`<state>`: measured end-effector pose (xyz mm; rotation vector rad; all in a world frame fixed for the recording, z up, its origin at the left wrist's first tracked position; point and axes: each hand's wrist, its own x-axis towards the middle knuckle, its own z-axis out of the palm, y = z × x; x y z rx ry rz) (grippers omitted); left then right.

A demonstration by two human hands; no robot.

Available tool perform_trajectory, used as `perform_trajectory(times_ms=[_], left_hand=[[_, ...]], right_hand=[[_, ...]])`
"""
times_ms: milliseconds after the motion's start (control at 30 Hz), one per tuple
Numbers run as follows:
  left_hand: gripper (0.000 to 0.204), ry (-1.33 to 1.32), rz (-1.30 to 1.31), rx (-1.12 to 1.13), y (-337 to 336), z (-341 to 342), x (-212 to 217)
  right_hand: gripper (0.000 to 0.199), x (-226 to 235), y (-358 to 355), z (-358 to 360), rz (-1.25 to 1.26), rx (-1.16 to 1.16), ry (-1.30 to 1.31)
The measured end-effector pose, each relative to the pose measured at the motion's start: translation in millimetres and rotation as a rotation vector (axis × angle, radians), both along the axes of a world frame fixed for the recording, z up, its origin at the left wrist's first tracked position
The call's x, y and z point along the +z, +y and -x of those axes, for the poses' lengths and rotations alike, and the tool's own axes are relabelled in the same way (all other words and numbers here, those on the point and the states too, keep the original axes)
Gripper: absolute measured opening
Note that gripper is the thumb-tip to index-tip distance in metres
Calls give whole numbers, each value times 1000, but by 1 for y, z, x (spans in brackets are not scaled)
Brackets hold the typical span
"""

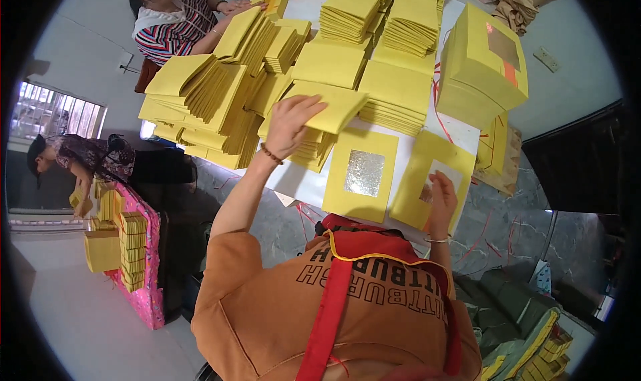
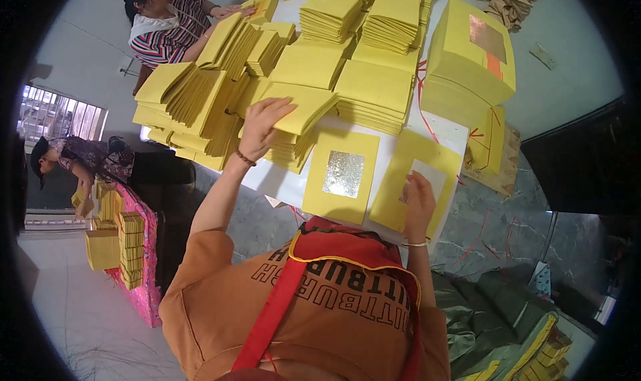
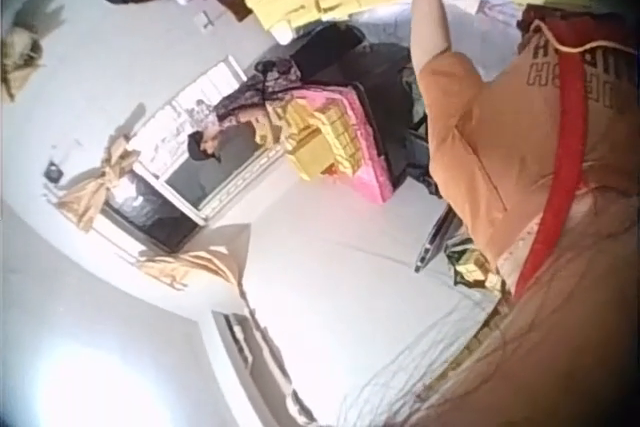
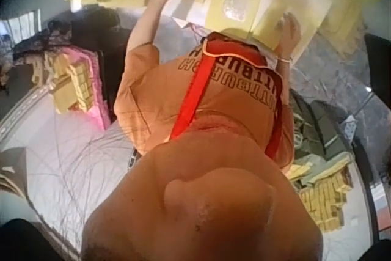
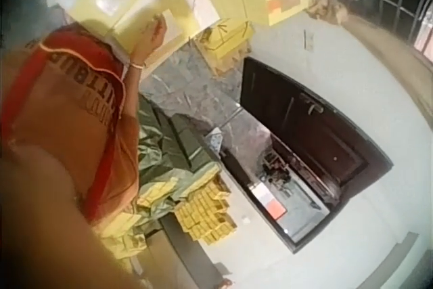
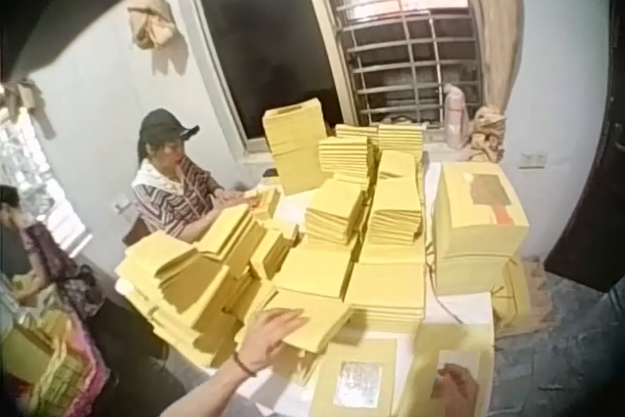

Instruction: Assembling and folding yellow paper folders with adhesive strips and stacking them.

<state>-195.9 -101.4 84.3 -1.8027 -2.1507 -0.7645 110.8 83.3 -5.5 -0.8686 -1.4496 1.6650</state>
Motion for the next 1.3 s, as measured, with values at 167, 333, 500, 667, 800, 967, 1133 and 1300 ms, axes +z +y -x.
perform_trajectory(times_ms=[167, 333, 500, 667, 800, 967, 1133, 1300], left_hand=[[59, -64, 262, 205, -42, 37, -61], [56, -67, 306, 145, -45, 38, -61], [52, -170, 472, 47, -55, 40, -69], [54, -370, 422, 85, -66, 39, -86], [52, -684, 37, 340, -72, 42, -101], [78, -1291, -244, 743, -88, 48, -139], [76, -1253, -37, 805, -92, 66, -130], [68, -1565, 179, 731, -85, 53, -97]], right_hand=[[22, -3, -20, 42, -29, 245, -89], [25, -5, -32, 83, -54, 443, -156], [52, -13, -49, 151, 288, 654, -202], [79, 13, -80, 214, 562, 646, -282], [66, -36, -98, 239, 75, 467, -489], [60, -45, -101, 239, 200, 507, -484], [68, -53, -102, 234, 316, 486, -334], [54, 2, -81, 202, 599, 736, -206]])
